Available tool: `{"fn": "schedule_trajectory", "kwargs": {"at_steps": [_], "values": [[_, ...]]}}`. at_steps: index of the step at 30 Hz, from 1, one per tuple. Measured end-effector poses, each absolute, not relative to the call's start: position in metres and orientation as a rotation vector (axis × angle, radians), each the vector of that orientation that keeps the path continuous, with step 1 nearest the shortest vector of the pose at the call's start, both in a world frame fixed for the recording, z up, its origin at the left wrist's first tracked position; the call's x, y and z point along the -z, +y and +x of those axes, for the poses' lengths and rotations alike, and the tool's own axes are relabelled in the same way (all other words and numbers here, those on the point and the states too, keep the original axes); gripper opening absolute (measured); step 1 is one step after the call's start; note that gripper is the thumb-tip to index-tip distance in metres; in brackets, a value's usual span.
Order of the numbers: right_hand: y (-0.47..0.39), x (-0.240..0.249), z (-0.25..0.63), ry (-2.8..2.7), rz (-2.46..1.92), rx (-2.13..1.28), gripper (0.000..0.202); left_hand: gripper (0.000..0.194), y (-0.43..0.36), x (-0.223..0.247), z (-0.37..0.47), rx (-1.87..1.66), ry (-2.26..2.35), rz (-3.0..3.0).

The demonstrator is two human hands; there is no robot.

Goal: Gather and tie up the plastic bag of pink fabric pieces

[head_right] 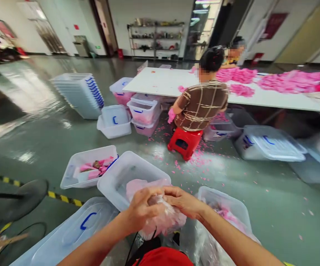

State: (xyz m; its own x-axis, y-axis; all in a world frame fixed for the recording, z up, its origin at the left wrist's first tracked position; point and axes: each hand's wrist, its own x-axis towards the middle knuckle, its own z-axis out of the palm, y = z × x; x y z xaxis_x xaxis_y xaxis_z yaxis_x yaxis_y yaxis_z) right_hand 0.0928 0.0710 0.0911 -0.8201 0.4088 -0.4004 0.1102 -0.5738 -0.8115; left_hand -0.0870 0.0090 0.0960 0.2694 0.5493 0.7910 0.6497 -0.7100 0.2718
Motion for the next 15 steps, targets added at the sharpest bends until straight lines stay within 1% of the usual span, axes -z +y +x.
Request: {"fn": "schedule_trajectory", "kwargs": {"at_steps": [2,5,6,7,10,13,15], "values": [[0.077,-0.096,0.093,-1.528,-0.821,-2.33,0.042,0.016,0.014,-0.1,-0.098,1.316,-1.137,-2.646],[0.081,-0.108,0.091,-1.8,-0.771,-2.01,0.04,0.045,0.021,-0.107,-0.113,1.004,-1.127,-2.993],[0.081,-0.112,0.089,-1.863,-0.752,-1.938,0.039,0.05,0.023,-0.11,-0.116,0.945,-1.131,-3.074],[0.082,-0.116,0.087,-1.915,-0.745,-1.878,0.04,0.05,0.025,-0.113,-0.118,0.906,-1.135,-3.142],[0.09,-0.123,0.081,-2.072,-0.784,-1.671,0.044,0.033,0.032,-0.123,-0.12,0.913,-1.195,-3.248],[0.104,-0.128,0.08,-2.3,-0.803,-1.211,0.041,0.024,0.037,-0.128,-0.117,1.069,-1.259,-3.274],[0.113,-0.13,0.081,-2.395,-0.756,-1.01,0.04,0.023,0.039,-0.127,-0.114,1.15,-1.309,-3.254]]}}
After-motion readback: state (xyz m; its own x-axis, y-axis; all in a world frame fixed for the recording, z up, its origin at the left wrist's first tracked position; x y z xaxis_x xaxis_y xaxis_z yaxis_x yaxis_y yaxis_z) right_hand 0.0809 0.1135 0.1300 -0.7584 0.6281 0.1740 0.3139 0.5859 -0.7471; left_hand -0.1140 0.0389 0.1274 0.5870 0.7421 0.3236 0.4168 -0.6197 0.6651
